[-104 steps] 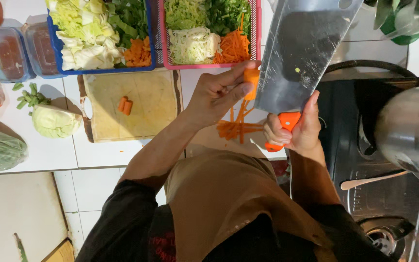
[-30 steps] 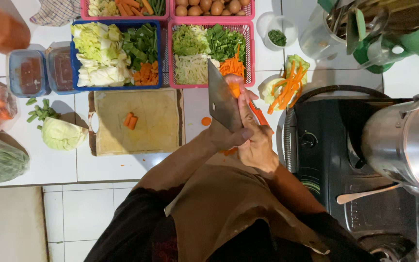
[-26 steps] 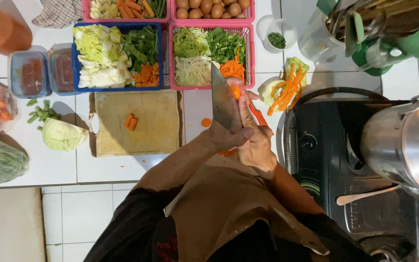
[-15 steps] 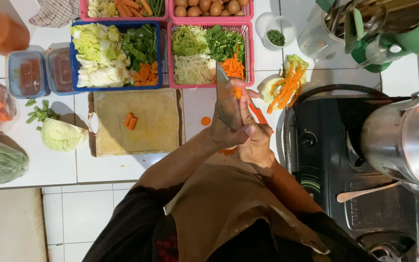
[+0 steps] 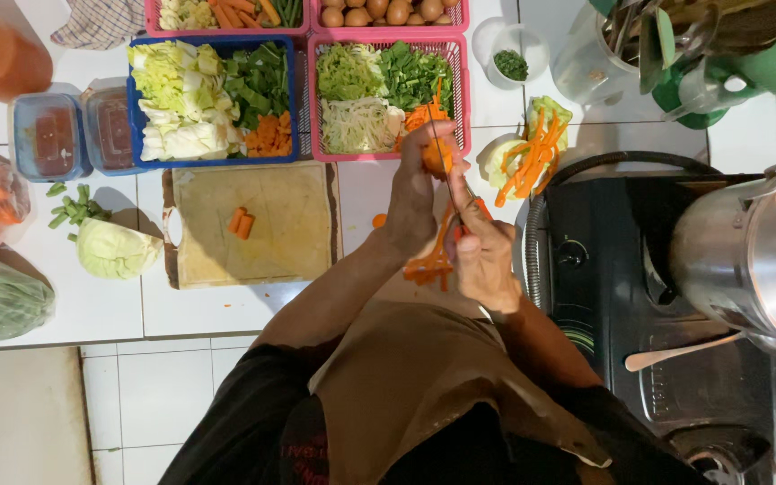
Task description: The person peels a carrot using a peeler, then cuts it into small pieces with a knife on a wooden cutting board. The person transfers the cut carrot pieces into a blue basket containing other chopped vegetables.
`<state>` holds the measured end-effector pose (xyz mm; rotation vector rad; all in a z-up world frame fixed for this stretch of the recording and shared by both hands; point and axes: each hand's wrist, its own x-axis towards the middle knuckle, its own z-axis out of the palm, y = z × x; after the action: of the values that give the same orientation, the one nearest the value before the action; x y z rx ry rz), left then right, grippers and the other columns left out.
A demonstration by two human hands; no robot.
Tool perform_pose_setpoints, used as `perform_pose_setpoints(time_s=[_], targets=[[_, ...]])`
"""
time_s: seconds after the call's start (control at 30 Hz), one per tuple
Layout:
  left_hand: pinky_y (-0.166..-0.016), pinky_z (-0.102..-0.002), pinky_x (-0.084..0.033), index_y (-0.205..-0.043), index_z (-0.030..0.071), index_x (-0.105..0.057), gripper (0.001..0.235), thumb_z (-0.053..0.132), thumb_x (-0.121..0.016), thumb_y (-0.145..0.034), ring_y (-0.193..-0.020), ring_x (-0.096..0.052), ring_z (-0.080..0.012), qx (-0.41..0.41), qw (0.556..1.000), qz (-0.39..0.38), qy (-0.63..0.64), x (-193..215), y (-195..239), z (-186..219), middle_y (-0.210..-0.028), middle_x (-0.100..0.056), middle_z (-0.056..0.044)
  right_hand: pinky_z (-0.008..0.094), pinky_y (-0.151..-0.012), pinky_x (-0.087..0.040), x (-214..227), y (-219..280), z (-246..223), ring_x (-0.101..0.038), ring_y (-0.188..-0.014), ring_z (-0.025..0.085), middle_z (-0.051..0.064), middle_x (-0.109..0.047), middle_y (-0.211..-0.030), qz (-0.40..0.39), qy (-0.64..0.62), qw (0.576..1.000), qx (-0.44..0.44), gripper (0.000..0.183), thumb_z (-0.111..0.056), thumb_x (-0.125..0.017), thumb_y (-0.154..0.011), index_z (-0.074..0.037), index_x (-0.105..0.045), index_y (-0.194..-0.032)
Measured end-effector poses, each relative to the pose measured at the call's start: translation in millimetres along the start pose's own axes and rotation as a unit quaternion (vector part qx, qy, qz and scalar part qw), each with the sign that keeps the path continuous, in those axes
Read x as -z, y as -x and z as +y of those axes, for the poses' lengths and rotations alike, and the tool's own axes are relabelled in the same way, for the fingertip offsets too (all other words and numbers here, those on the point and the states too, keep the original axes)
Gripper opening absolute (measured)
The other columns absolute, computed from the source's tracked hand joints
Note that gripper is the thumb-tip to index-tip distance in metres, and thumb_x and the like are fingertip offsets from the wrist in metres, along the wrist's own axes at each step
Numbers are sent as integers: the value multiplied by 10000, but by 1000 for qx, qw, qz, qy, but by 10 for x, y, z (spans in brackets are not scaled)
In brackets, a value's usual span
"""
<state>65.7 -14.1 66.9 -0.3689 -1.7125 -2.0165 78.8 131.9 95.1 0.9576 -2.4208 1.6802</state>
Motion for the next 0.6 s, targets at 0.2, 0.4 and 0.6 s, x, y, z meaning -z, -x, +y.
perform_pose_setpoints(time_s=[0.2, 0.4, 0.6], targets=[[-702, -311, -500, -1232, 27, -524, 494, 461, -296, -1169, -761, -609, -158, -54, 982, 82, -161, 62, -94, -115, -889, -642, -65, 255, -528, -413, 19, 17, -49, -519, -553, 77, -15, -509, -639, -18, -37, 999, -27, 867, -711, -268, -1067, -3, -579, -1458], [-591, -345, -483, -1016, 59, -599, 529, 459, -280, -1150, -627, -622, -187, -74, 962, 118, -232, 145, -107, -256, -735, -594, -58, 252, -530, -389, 1, 70, -62, -485, -567, 93, -2, -509, -652, -65, -133, 985, -86, 885, -732, -269, -1056, 17, -567, -1421], [-582, -367, -489, -990, 65, -581, 532, 447, -251, -1156, -623, -622, -226, -121, 946, 96, -287, 247, -128, -356, -726, -597, -65, 271, -461, -378, 162, 37, -104, -444, -486, 121, 26, -453, -582, -140, -250, 940, -187, 800, -720, -282, -1011, 14, -480, -1264]])
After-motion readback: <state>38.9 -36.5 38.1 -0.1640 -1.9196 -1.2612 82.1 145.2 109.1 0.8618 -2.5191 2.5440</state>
